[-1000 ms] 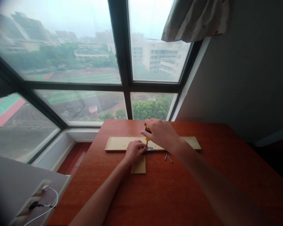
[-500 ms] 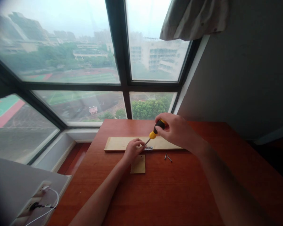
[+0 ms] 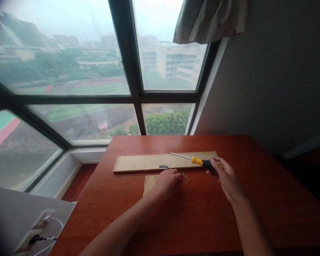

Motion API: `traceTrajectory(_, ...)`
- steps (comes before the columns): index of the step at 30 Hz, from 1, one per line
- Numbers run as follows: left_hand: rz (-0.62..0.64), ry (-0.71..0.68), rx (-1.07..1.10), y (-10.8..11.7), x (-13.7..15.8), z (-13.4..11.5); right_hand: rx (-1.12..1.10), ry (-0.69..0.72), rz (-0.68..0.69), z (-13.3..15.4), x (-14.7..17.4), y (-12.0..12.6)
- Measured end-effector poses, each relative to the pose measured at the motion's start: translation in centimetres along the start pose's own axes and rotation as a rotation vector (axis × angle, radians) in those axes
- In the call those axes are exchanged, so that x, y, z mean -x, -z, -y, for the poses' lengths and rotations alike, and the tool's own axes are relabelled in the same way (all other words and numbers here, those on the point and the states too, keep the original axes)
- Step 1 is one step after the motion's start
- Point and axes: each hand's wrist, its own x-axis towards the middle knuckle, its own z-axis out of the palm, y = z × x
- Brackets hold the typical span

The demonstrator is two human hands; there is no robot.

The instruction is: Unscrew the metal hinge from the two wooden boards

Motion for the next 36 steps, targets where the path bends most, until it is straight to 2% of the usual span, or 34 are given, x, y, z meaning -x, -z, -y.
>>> traceTrajectory(5, 0.056, 0.012, -0.123, -1.9, -0.8, -1.4, -0.032, 0.007, -0.014, -0.9, 0.4, -0.1)
traceTrajectory(9, 0.055, 0.043, -0.157, -2.4, -0.8, -1.5, 0.011, 0.037, -0.019, -1.0, 0.3, -0.3)
traceTrajectory(13, 0.033, 0.085, -0.16, -1.5, 0.0, -1.0, 0.099, 0.077, -0.033, -0.9, 0.2, -0.5)
traceTrajectory(17, 0.039, 0.135, -0.139, 0.3, 1.3, 0.7, 0.29, 0.153, -0.05, 0.3, 0.3, -0.7)
traceTrajectory(23, -0.112, 0.264, -0.127, 2.3, 2.2, 3.9, 0.584, 0.262, -0.006, 1.7, 0.6, -1.7)
traceTrajectory(27, -0.187, 0.287, -0.059, 2.5, 2.0, 4.8, 0.643, 0.287, 0.045, 1.7, 0.6, -2.6)
traceTrajectory(36, -0.167, 0.28, -0.084, 1.9, 1.3, 4.7, 0.688, 0.261, 0.074, 2.0, 1.1, -3.1)
